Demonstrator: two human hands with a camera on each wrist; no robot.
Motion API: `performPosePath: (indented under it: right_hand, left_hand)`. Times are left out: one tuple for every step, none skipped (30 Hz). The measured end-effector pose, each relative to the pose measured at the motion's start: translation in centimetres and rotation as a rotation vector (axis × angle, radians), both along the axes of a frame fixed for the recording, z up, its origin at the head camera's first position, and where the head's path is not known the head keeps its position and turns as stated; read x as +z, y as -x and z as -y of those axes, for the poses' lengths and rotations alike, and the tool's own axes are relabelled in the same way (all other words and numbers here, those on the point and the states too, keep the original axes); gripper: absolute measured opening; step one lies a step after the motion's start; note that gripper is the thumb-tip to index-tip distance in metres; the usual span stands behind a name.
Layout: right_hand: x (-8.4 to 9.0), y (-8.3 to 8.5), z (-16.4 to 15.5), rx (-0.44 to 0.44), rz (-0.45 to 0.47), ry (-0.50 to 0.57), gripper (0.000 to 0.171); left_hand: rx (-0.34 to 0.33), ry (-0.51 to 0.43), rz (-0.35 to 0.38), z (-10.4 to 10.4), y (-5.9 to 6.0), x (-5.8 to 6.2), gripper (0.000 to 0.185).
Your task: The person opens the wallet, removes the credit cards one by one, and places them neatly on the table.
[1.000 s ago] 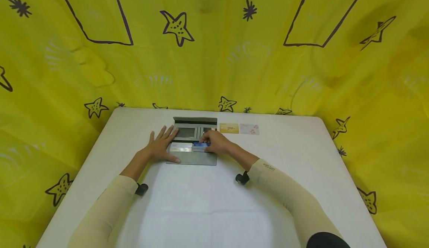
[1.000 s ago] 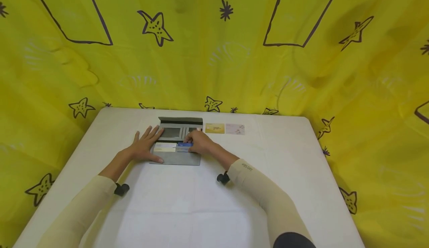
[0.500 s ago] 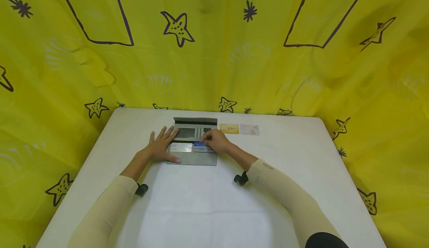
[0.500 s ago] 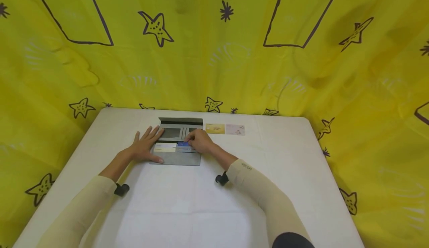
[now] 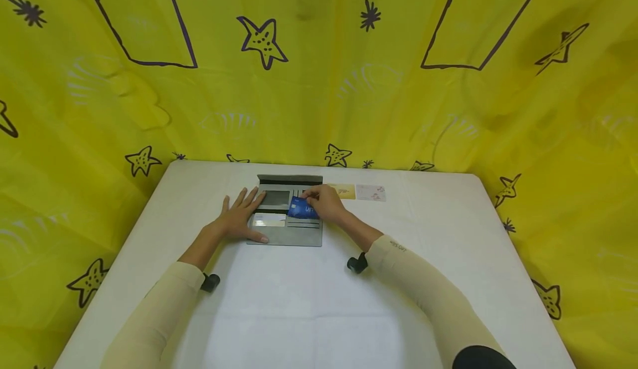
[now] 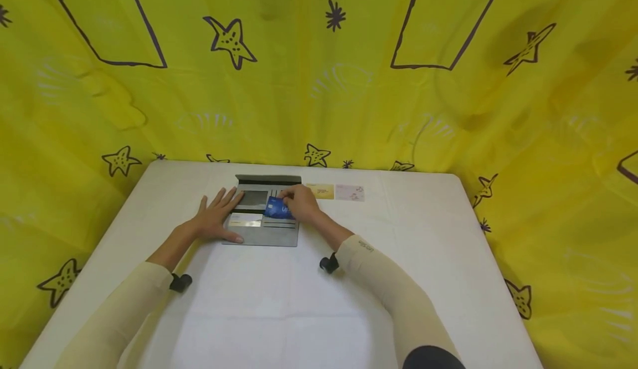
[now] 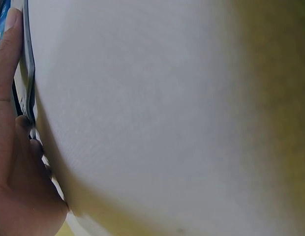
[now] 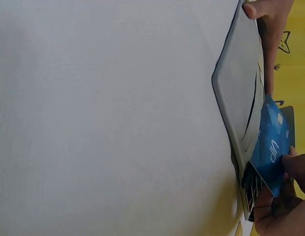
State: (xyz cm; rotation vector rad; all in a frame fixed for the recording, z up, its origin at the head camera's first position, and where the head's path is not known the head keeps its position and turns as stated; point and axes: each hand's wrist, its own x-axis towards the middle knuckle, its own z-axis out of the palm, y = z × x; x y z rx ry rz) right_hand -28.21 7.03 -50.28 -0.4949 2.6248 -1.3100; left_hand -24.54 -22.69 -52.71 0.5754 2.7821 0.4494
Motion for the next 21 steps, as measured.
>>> performPosePath:
  right_hand:
    - [0.07,0.05,-0.06,-0.005,-0.01,0.011,0.02]
    - [0.11,0.13,-0.13,-0.006,-0.024,0.019,0.02]
    - [0.13,0.21,-0.2,-0.001,-0.033,0.025,0.019]
    - [0.14,0.31,-0.27,0.011,-0.041,0.025,0.018]
    - [0.14,0.38,-0.35,0.027,-0.05,0.021,0.017]
    - [0.1,0.45,-0.42,0.046,-0.06,0.01,0.018]
    - [0.06,0.51,-0.49,0.065,-0.072,-0.004,0.022]
    - [0.01,0.55,-0.56,0.086,-0.079,-0.017,0.028]
    - [-0.07,0.59,-0.63,0.11,-0.09,-0.039,0.036]
    - [-0.15,0.6,-0.67,0.131,-0.101,-0.063,0.044]
    - [-0.22,0.59,-0.71,0.151,-0.116,-0.09,0.051]
    - [-0.28,0.55,-0.74,0.167,-0.125,-0.116,0.056]
    - [-0.34,0.5,-0.77,0.181,-0.132,-0.141,0.06]
    - [-0.39,0.44,-0.78,0.191,-0.135,-0.166,0.063]
    - [-0.41,0.37,-0.77,0.199,-0.142,-0.192,0.064]
    - [-0.39,0.29,-0.75,0.201,-0.145,-0.208,0.065]
    - [-0.37,0.24,-0.74,0.202,-0.145,-0.222,0.065]
    - [-0.33,0.16,-0.75,0.199,-0.14,-0.232,0.065]
    - [-0.28,0.11,-0.75,0.197,-0.137,-0.238,0.064]
    - [-0.23,0.07,-0.75,0.196,-0.133,-0.243,0.064]
    - [-0.2,0.05,-0.76,0.196,-0.131,-0.249,0.063]
  left_hand:
    - [0.0,0.003,0.0,-0.02,0.0,0.02,0.133]
    - [0.001,0.004,0.0,-0.04,0.0,0.07,0.133]
    - [0.002,0.003,0.002,-0.09,-0.01,0.12,0.133]
    - [0.002,0.0,0.001,-0.15,-0.03,0.17,0.133]
    - [0.003,0.0,0.002,-0.19,-0.04,0.23,0.133]
    - [0.002,-0.004,0.002,-0.23,-0.08,0.3,0.133]
    - [0.001,-0.009,0.001,-0.27,-0.12,0.38,0.133]
    - [0.0,-0.014,-0.001,-0.3,-0.16,0.44,0.133]
    - [-0.001,-0.018,-0.004,-0.32,-0.19,0.5,0.132]
    - [-0.002,-0.022,-0.007,-0.32,-0.22,0.54,0.132]
    - [-0.002,-0.018,-0.006,-0.3,-0.24,0.58,0.132]
    - [-0.002,-0.018,-0.008,-0.3,-0.26,0.6,0.132]
    - [-0.002,-0.017,-0.009,-0.29,-0.26,0.6,0.132]
    - [-0.002,-0.016,-0.011,-0.26,-0.24,0.59,0.132]
    - [-0.002,-0.015,-0.012,-0.23,-0.22,0.56,0.132]
    - [-0.001,-0.011,-0.01,-0.23,-0.21,0.55,0.132]
    - [0.0,-0.008,-0.007,-0.22,-0.2,0.53,0.132]
    - [0.0,-0.011,-0.007,-0.22,-0.19,0.52,0.132]
    - [-0.001,-0.013,-0.006,-0.22,-0.19,0.5,0.132]
    - [-0.001,-0.013,-0.004,-0.21,-0.19,0.48,0.132]
    - [0.0,-0.014,0.0,-0.21,-0.22,0.48,0.132]
